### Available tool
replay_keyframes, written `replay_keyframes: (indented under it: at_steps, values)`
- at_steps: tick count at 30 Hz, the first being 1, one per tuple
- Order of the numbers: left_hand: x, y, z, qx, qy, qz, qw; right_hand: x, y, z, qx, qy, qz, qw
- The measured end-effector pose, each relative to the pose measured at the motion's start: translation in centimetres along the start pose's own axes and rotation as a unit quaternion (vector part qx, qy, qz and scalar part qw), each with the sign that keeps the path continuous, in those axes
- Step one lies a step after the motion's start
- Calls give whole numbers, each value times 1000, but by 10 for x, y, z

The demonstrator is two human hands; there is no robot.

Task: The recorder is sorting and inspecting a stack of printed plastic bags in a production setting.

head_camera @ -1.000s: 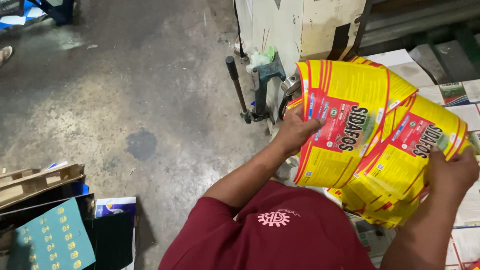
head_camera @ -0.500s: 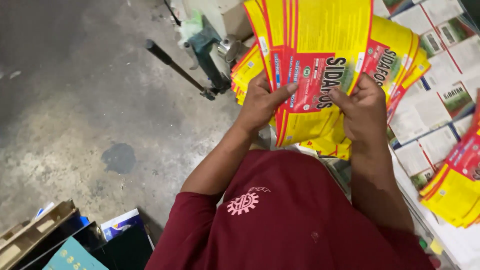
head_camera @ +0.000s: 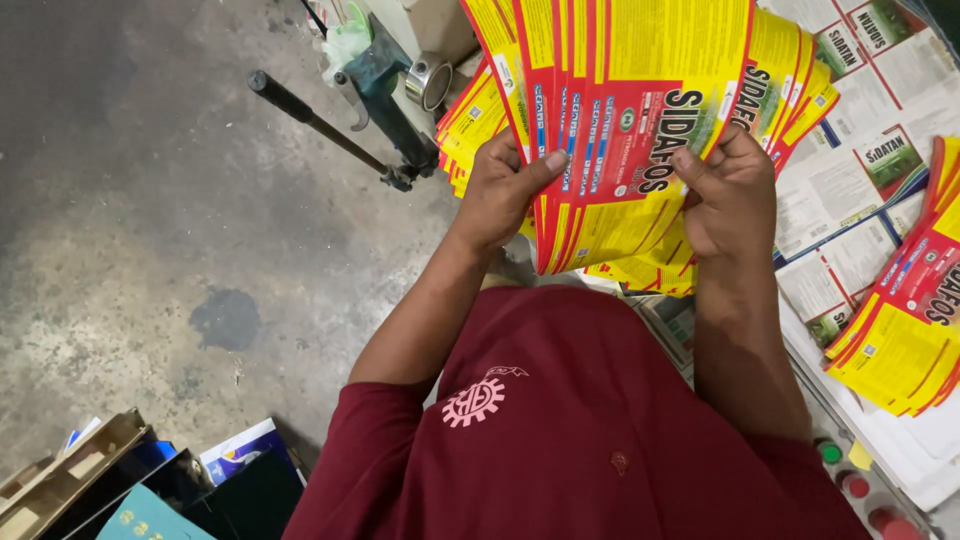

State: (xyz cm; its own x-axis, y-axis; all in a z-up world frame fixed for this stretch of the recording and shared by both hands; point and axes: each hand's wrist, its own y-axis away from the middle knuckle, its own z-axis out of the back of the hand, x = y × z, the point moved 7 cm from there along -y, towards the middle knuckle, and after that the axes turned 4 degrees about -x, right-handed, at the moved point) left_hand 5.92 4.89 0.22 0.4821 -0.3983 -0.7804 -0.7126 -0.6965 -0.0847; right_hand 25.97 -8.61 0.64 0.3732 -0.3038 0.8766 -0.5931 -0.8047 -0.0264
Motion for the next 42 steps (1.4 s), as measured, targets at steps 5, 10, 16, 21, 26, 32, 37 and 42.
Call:
replay_keyframes:
  at_steps: [5, 10, 16, 21, 26, 32, 37, 42]
  values:
    - [0, -2, 2, 4, 22, 4, 1000, 11, 6, -12, -3, -19, -5, 1000]
    - [4, -2, 4, 4, 39, 10, 999, 19, 9, -16, 8, -32, 11, 999]
    - [5, -3, 4, 1, 56, 3, 998, 15, 10, -6, 8, -29, -14, 999]
    - [3, -2, 5, -6, 62, -2, 998, 11, 10, 6, 2, -23, -13, 1000]
    - [2, 0, 5, -7, 64, -6, 998, 13, 13, 5, -12, -21, -29, 999]
    - [-1, 3, 0, -20, 55, -2, 998, 12, 16, 2, 11, -31, -37, 999]
    - [-7, 5, -9, -46, 0, -7, 999, 11, 16, 0, 7, -34, -40, 999]
    - [-2, 3, -3, -62, 12, -7, 998, 14, 16, 14, -11, -5, -25, 1000]
